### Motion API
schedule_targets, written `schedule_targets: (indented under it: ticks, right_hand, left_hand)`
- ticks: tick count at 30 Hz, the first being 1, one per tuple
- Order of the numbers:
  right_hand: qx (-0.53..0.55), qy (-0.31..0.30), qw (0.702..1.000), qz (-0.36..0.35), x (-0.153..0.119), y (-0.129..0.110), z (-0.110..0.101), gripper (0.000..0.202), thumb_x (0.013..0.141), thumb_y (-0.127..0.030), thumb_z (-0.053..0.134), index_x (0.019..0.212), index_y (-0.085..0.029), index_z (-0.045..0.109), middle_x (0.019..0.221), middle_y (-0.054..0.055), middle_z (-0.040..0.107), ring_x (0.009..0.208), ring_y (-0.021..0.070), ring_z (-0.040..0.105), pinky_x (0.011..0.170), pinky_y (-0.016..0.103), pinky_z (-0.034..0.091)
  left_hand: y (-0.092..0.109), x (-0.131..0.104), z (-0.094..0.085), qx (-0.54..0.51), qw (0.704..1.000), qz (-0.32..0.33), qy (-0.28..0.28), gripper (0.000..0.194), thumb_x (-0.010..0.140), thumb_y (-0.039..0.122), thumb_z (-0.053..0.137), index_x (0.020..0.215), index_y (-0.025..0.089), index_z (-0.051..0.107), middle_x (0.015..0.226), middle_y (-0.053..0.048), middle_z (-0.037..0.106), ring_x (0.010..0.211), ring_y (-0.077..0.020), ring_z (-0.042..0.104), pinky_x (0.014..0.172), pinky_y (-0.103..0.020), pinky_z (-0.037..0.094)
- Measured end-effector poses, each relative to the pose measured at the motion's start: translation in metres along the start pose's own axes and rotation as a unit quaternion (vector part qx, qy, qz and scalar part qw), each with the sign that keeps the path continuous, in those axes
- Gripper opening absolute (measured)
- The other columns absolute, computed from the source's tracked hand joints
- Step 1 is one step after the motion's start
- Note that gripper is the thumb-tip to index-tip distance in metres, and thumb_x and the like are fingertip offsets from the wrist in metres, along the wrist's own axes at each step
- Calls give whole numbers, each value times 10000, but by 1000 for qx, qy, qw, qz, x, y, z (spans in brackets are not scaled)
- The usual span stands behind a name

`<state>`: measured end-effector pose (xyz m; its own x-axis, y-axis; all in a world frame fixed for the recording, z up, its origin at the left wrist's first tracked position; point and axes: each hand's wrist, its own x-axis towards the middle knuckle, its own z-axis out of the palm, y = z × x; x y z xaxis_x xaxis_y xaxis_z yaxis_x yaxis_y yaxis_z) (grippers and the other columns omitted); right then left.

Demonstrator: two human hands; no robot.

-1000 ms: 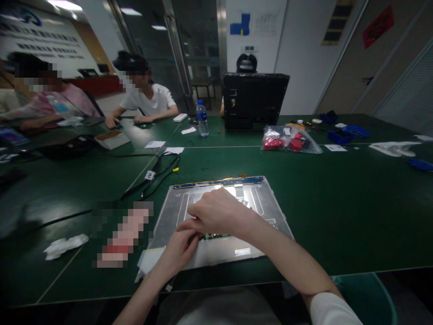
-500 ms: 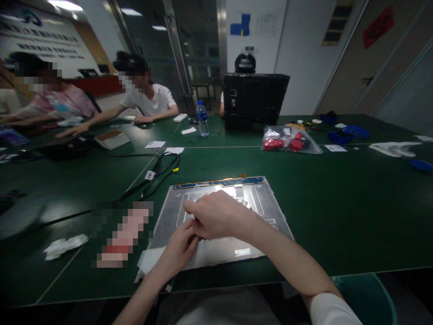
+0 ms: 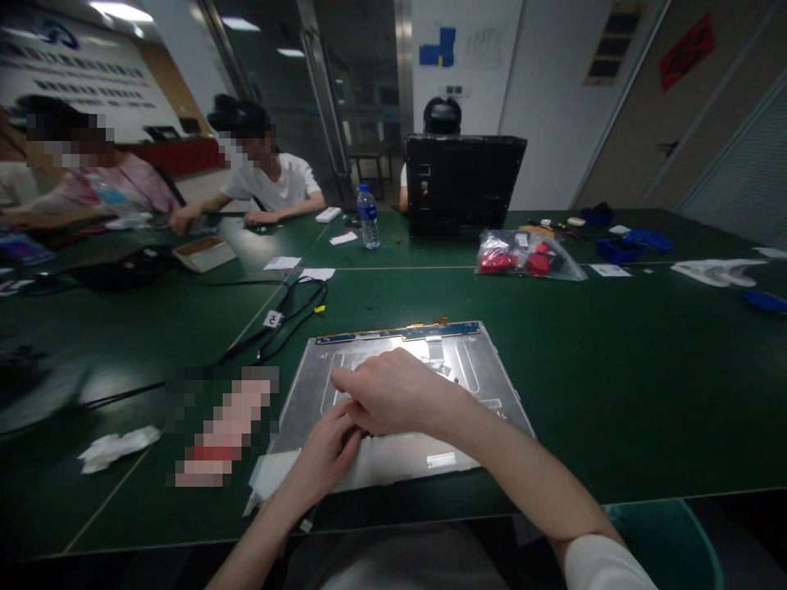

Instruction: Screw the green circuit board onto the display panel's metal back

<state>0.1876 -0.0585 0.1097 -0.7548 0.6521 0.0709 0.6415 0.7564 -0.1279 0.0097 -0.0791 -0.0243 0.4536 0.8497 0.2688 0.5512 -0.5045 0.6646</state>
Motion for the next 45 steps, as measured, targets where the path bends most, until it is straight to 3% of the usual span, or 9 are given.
schedule_targets:
  ticks: [8, 12, 17, 21, 24, 28, 38, 45]
  right_hand:
    - [25, -26, 999, -9, -3, -1, -5, 311, 844, -246, 509, 1145, -170, 498, 851, 66, 696, 650, 164, 576, 507, 272, 205]
    - [8, -14, 1000, 8, -3, -1, -4, 254, 869, -366, 524, 1044, -184, 548, 764, 50, 687, 607, 162, 563, 505, 271, 180]
    - [-11, 0, 999, 36, -3, 0, -3, 355, 888, -516, 493, 877, -186, 624, 660, 39, 652, 565, 148, 541, 515, 265, 183]
    - [-23, -7, 999, 40, -2, -1, -3, 292, 919, -404, 470, 845, -181, 644, 653, 42, 649, 569, 139, 533, 519, 269, 185]
    - [-20, 0, 999, 30, -2, -2, -3, 202, 895, -341, 490, 932, -183, 611, 704, 40, 671, 570, 139, 536, 503, 273, 165]
    - [-1, -2, 1000, 13, -4, -1, -3, 241, 861, -307, 513, 1058, -173, 549, 825, 57, 693, 627, 154, 566, 499, 270, 177]
    - [-27, -6, 999, 39, -1, -2, -2, 276, 916, -413, 472, 857, -185, 615, 668, 41, 658, 575, 142, 549, 509, 275, 154]
    - [-18, 16, 999, 21, -2, -2, -1, 209, 856, -327, 506, 990, -175, 559, 770, 46, 689, 577, 148, 548, 486, 276, 142]
  left_hand:
    - [-1, 0, 1, -1, 1000, 0, 0, 233, 785, 48, 430, 790, 184, 620, 923, -67, 596, 873, -198, 579, 754, -310, 494]
    - [-3, -1, 2, -1, 1000, 12, 10, 263, 773, 36, 428, 837, 192, 630, 940, -55, 596, 886, -193, 581, 783, -314, 497]
    - [-1, 0, 0, -3, 1000, 17, 7, 292, 776, 33, 417, 881, 194, 636, 949, -55, 604, 898, -195, 588, 778, -309, 497]
    - [1, 1, -1, 9, 1000, 1, 4, 239, 775, 42, 428, 795, 182, 621, 888, -60, 609, 859, -202, 588, 742, -312, 494]
    - [1, 1, 0, 6, 1000, 0, 0, 247, 769, 37, 424, 796, 184, 620, 913, -62, 607, 870, -199, 589, 742, -307, 493]
    - [-1, 0, 1, -3, 1000, 10, 5, 232, 781, 44, 423, 787, 183, 609, 919, -57, 604, 862, -190, 589, 749, -302, 491]
    - [-4, -1, 3, 10, 1000, 9, 4, 234, 787, 44, 432, 826, 180, 618, 916, -58, 609, 877, -195, 585, 761, -312, 488]
    - [-4, -1, 2, 1, 1000, 20, 8, 238, 780, 42, 425, 813, 184, 614, 950, -55, 600, 884, -187, 584, 757, -291, 483]
